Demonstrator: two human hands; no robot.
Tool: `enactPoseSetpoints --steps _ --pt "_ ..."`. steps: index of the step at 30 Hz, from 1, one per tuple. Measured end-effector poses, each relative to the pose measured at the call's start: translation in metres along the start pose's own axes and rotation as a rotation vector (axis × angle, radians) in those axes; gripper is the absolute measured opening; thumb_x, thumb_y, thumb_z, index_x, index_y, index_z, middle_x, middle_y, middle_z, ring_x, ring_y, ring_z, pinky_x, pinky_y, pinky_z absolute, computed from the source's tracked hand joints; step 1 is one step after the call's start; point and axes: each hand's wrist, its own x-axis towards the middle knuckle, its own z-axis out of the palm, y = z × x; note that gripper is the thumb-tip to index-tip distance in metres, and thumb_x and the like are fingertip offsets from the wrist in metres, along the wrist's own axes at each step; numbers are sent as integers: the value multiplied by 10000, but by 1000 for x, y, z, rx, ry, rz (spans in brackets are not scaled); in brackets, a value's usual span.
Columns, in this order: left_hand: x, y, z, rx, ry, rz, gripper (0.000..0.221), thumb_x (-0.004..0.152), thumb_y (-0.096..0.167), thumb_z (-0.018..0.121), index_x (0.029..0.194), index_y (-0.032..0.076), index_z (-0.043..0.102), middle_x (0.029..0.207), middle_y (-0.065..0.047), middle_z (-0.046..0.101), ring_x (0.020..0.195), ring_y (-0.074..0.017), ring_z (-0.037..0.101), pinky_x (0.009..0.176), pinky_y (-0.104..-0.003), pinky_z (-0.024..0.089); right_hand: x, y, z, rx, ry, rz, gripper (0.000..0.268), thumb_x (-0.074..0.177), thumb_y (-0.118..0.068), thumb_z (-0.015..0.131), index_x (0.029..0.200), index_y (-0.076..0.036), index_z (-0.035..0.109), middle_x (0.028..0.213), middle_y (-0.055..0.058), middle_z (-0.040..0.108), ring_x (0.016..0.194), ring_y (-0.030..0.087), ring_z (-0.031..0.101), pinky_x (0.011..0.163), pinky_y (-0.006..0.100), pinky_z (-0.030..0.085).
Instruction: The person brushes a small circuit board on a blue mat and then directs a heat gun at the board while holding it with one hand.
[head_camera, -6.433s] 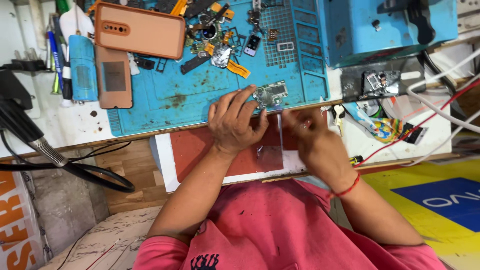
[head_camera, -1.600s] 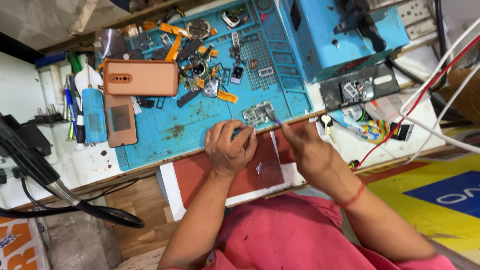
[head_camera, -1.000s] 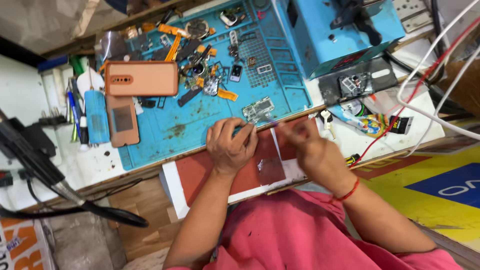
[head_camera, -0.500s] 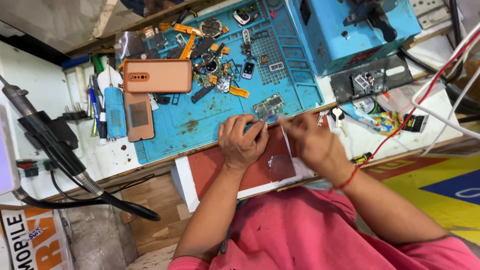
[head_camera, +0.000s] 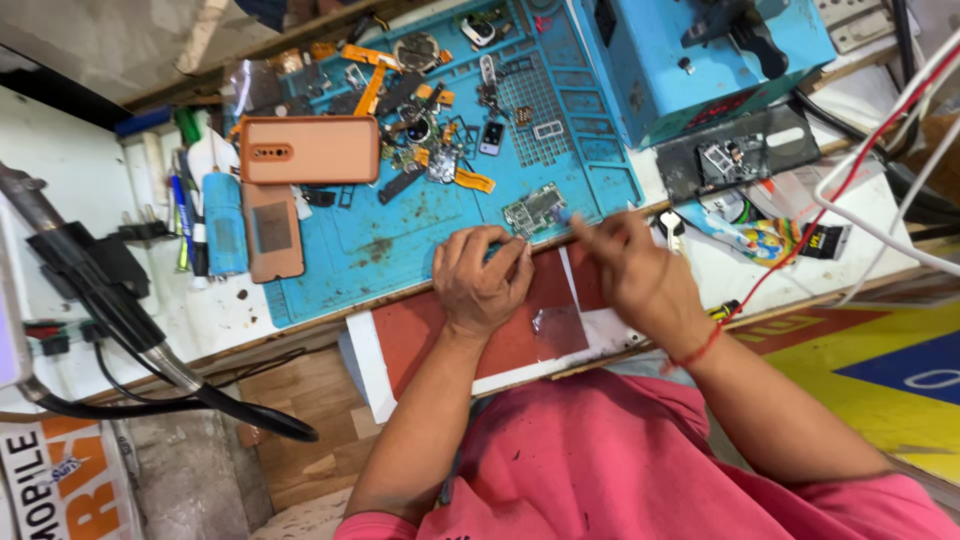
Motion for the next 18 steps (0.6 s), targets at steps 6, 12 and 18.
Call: enactPoseSetpoints --steps 6,12,18 --pt "2 4 1 -4 138 -72 487 891 336 760 1256 36 640 1309 -157 642 1211 -359 578 1048 -472 451 -5 -14 9 173 37 -198 527 862 -21 626 1356 -200 669 1022 101 629 771 264 690 625 419 562" --pt "0 2 0 105 -80 -46 417 902 362 722 1227 101 713 1320 -63 679 1199 -273 630 1038 -441 453 -7 -8 3 224 83 -237 602 804 36 612 1368 -169 657 1038 96 616 800 305 687 654 429 563" --pt "3 6 0 111 -62 -47 326 919 381 732 1110 117 738 1312 -45 675 1203 -269 625 1037 -431 452 -5 5 4 74 117 60 533 895 26 612 1386 -175 660 1073 105 635 729 331 671 570 433 541"
